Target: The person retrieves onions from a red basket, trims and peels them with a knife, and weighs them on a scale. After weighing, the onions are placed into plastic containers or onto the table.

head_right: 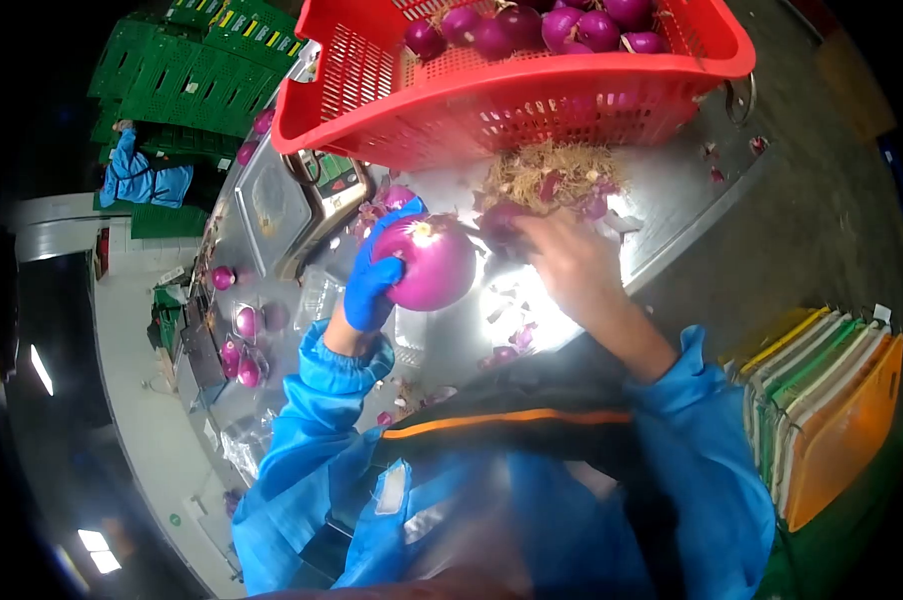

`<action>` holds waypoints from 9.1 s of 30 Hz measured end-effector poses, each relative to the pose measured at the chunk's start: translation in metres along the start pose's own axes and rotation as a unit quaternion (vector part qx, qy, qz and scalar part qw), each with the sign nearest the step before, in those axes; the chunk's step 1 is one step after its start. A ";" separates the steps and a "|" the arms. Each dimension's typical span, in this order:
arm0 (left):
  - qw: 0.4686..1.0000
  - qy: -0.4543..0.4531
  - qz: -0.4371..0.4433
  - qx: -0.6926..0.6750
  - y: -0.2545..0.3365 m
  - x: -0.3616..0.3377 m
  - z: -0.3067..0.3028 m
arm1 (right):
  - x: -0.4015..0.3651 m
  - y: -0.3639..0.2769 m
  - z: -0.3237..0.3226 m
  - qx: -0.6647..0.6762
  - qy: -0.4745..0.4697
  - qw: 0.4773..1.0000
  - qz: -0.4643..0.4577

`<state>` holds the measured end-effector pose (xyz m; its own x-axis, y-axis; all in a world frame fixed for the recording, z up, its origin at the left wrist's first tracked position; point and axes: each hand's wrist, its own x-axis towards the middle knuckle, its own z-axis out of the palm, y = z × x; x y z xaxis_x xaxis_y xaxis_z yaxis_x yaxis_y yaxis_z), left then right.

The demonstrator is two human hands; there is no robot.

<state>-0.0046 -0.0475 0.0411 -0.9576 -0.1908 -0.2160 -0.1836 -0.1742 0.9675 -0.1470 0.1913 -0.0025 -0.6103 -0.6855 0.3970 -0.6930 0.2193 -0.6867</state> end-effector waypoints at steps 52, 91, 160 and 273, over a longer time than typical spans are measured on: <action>0.984 -0.042 -0.076 -0.157 -0.017 -0.001 0.041 | 0.012 0.023 0.004 -0.087 -0.085 0.988 -0.098; 0.985 0.150 0.087 -0.014 -0.043 0.010 0.063 | 0.034 -0.013 0.018 0.205 -0.004 0.977 0.055; 0.739 0.351 -0.010 0.575 0.021 -0.012 -0.332 | 0.028 -0.013 0.155 0.039 -0.303 0.929 0.210; 0.763 -0.002 0.326 0.558 0.139 0.279 -0.035 | -0.015 0.042 0.113 0.225 -0.295 0.917 0.147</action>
<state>-0.2892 -0.1590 0.1107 -0.9262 0.1183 0.3580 0.2597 0.8885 0.3783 -0.1240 0.1320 -0.1061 -0.3385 -0.9285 -0.1526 -0.2226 0.2366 -0.9458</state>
